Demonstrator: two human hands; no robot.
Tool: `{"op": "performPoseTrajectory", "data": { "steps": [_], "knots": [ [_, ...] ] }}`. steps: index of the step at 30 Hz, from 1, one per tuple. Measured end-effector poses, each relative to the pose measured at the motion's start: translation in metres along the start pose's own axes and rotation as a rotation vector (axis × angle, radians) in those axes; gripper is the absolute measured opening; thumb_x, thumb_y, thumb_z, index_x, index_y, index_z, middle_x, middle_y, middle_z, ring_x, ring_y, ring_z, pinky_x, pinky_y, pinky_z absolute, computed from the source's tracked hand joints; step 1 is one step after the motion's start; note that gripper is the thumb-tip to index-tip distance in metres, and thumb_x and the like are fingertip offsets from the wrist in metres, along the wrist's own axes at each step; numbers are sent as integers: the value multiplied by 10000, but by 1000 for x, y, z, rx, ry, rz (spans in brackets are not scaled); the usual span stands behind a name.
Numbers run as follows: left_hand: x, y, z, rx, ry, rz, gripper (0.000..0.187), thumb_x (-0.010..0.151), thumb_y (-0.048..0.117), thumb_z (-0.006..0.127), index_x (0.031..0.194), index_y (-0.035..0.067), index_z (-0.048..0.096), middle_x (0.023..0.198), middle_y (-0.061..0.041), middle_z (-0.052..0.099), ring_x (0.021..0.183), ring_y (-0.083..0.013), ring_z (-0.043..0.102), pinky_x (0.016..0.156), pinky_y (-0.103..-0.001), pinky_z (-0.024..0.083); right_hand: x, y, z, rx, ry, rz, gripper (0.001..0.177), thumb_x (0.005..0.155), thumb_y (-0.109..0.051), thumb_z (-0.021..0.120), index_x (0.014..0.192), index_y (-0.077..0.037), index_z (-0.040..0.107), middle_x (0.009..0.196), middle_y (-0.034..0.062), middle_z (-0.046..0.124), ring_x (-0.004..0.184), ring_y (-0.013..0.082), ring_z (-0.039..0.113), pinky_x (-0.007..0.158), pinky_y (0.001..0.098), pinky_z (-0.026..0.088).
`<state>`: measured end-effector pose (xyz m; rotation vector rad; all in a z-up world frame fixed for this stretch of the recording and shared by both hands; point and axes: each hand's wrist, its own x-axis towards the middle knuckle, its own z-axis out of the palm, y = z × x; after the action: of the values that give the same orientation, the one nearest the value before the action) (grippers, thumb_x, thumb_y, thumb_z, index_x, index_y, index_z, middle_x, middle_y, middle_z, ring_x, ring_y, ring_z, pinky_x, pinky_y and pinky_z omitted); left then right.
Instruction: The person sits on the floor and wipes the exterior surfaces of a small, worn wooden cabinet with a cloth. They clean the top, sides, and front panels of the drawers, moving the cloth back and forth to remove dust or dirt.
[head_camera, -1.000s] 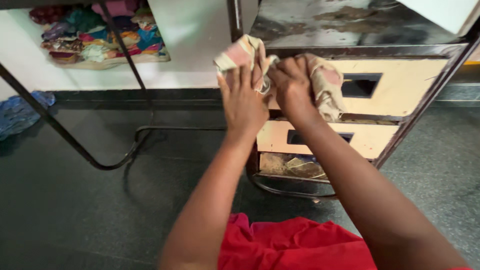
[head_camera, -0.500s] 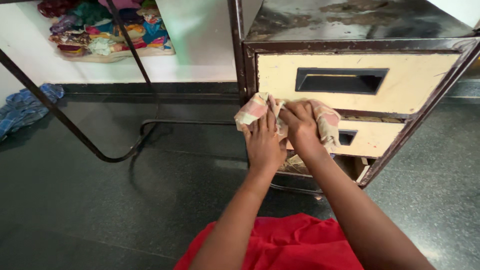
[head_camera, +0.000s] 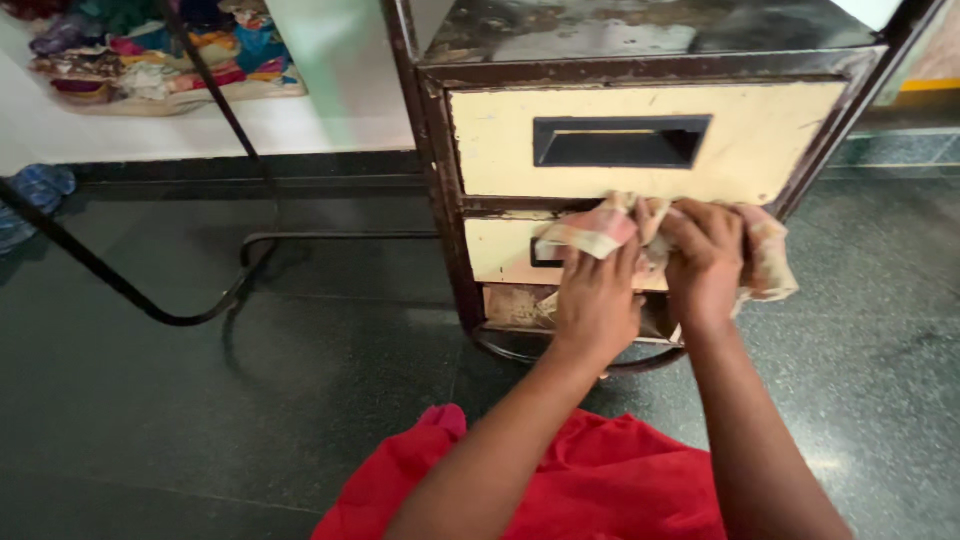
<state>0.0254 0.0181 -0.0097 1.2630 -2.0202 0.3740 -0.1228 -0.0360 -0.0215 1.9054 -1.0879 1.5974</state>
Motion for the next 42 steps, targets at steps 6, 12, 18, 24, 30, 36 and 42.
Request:
{"op": "performPoseTrajectory", "data": {
  "steps": [6, 12, 18, 24, 30, 36, 42],
  "knots": [
    [14, 27, 13, -87, -3, 85, 750, 822, 175, 691, 1499, -47, 459, 1533, -239, 453, 1420, -411, 483, 1227, -572, 312, -10, 23, -25, -68, 66, 93, 180, 954, 52, 728, 1089, -60, 771, 1177, 88, 712, 1169, 331, 618, 1058, 412, 514],
    [6, -1, 18, 6, 96, 119, 605, 847, 112, 663, 1436, 20, 558, 1437, -150, 547, 1370, -381, 530, 1236, -597, 295, -4, -7, -9, -105, 84, 85, 164, 897, 11, 753, 1052, -43, 760, 1167, 90, 714, 1141, 331, 606, 996, 421, 503],
    [-10, -39, -5, -26, 82, 28, 680, 751, 95, 742, 1398, -20, 570, 1408, -155, 582, 1336, -347, 533, 1249, -620, 256, 3, -42, 28, -82, 45, 35, 191, 832, 39, 727, 1006, -35, 755, 1140, 92, 719, 1095, 326, 614, 958, 416, 509],
    [-21, -79, -39, 25, 168, -93, 586, 722, 79, 776, 1296, 79, 659, 1314, -90, 650, 1333, -412, 533, 1178, -647, 228, 6, -86, 69, -2, 37, -2, 252, 831, 90, 711, 1047, -27, 766, 1145, 96, 715, 1076, 306, 625, 952, 406, 507],
    [-40, -130, -48, 0, 249, -206, 636, 771, 138, 776, 1383, 128, 604, 1383, -42, 650, 1394, -284, 582, 1310, -600, 263, 23, -148, 96, 192, -41, -27, 345, 722, 77, 705, 1062, 30, 742, 1144, 155, 694, 1070, 370, 603, 941, 443, 494],
    [-43, -146, -55, 104, 142, -343, 740, 737, 136, 811, 1435, 110, 565, 1380, -134, 641, 1299, -318, 577, 1157, -754, 114, 20, -138, 119, 216, -111, -77, 322, 876, 86, 700, 1172, -28, 755, 1229, 120, 695, 1146, 320, 632, 1025, 423, 507],
    [-35, -130, -50, 222, 116, -358, 836, 751, 242, 844, 1492, 118, 478, 1416, -169, 591, 1335, -397, 531, 1183, -688, 136, 11, -79, 67, -263, 4, -38, 212, 819, -236, 854, 1028, -236, 824, 1208, 64, 696, 1187, 327, 527, 1016, 594, 349]
  ]
}}
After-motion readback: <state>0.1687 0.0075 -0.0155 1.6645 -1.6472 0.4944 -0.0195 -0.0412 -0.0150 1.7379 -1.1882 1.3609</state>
